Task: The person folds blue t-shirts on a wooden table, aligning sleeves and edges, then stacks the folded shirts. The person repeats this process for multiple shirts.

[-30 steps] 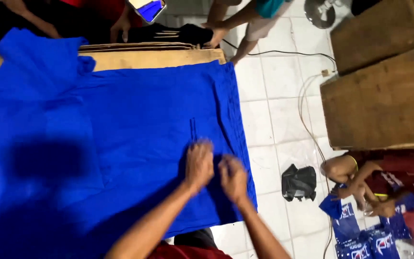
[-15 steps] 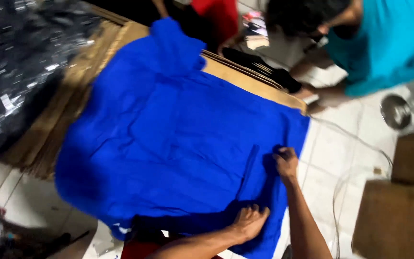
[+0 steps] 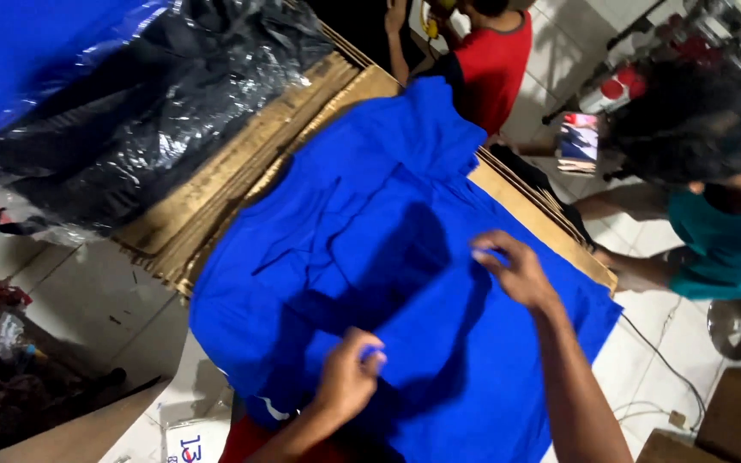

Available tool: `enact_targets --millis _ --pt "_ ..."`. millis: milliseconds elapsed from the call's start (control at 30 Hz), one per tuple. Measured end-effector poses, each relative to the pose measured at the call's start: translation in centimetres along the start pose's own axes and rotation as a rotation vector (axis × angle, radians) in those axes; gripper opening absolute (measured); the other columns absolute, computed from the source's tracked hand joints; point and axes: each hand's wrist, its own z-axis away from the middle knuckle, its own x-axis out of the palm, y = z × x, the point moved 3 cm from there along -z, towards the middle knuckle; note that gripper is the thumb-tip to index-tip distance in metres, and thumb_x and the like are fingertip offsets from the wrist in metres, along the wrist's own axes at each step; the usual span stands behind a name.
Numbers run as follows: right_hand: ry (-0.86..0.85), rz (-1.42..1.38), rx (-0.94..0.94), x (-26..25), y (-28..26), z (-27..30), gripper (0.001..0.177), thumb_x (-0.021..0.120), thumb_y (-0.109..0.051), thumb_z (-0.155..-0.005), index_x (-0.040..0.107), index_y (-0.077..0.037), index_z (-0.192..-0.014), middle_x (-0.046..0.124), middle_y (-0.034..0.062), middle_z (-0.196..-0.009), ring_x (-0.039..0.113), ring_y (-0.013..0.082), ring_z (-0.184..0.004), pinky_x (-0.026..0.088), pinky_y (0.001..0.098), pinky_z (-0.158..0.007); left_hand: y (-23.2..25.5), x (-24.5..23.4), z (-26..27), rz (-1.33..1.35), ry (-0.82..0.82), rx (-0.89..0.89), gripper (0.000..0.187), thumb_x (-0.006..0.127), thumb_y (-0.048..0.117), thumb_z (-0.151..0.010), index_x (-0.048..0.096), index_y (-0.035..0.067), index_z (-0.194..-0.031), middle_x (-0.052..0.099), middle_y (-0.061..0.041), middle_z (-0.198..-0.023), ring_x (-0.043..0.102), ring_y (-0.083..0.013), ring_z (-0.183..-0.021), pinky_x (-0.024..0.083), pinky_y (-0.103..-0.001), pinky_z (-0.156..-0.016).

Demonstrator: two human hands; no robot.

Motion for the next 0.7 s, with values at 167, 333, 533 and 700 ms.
enact_targets --millis 167,333,533,700 --pt "0.014 -0.176 -0.063 15.0 1.6 -18.3 0.009 0.076 -0.014 -0.092 0.073 -0.01 -0.099 0.073 0.0072 -0.098 0.067 0.0167 -0.094 0.052 0.0337 -0.088 -9.3 -10.4 -6.5 -0.122 0.413 -0.236 0.031 0.078 0.015 -0.084 0.07 0.019 -0.114 0.077 -0.004 -0.105 0.074 -0.0279 -0.096 0.057 -0.039 -0.083" --pt "-0.013 -0.141 0.163 22.8 6.5 -24.6 0.012 0.083 -0.012 -0.085 0.08 -0.014 -0.096 0.073 0.0025 -0.075 0.064 0.013 -0.068 0.052 0.0291 -0.067 -13.4 -13.7 -8.5 -0.18 0.585 -0.222 0.014 0.082 0.013 -0.085 0.078 0.013 -0.098 0.075 -0.006 -0.083 0.074 -0.0247 -0.077 0.06 -0.037 -0.065" --pt "-0.021 -0.154 0.265 22.7 4.5 -25.8 0.013 0.086 -0.013 -0.082 0.082 -0.014 -0.094 0.077 0.01 -0.086 0.071 0.0183 -0.081 0.055 0.032 -0.077 -12.4 -14.6 -8.4 -0.192 0.552 -0.197 0.008 0.073 0.007 -0.095 0.076 0.009 -0.102 0.067 -0.002 -0.078 0.068 -0.0158 -0.066 0.055 -0.026 -0.057" --pt "-0.011 -0.069 0.277 23.9 7.5 -27.2 0.017 0.088 -0.015 -0.077 0.082 -0.015 -0.093 0.077 0.0098 -0.086 0.074 0.0226 -0.081 0.057 0.0343 -0.076 -14.6 -14.1 -8.9 -0.271 0.559 -0.224 0.007 0.072 0.008 -0.097 0.073 0.005 -0.102 0.06 -0.002 -0.076 0.063 -0.015 -0.063 0.051 -0.024 -0.052"
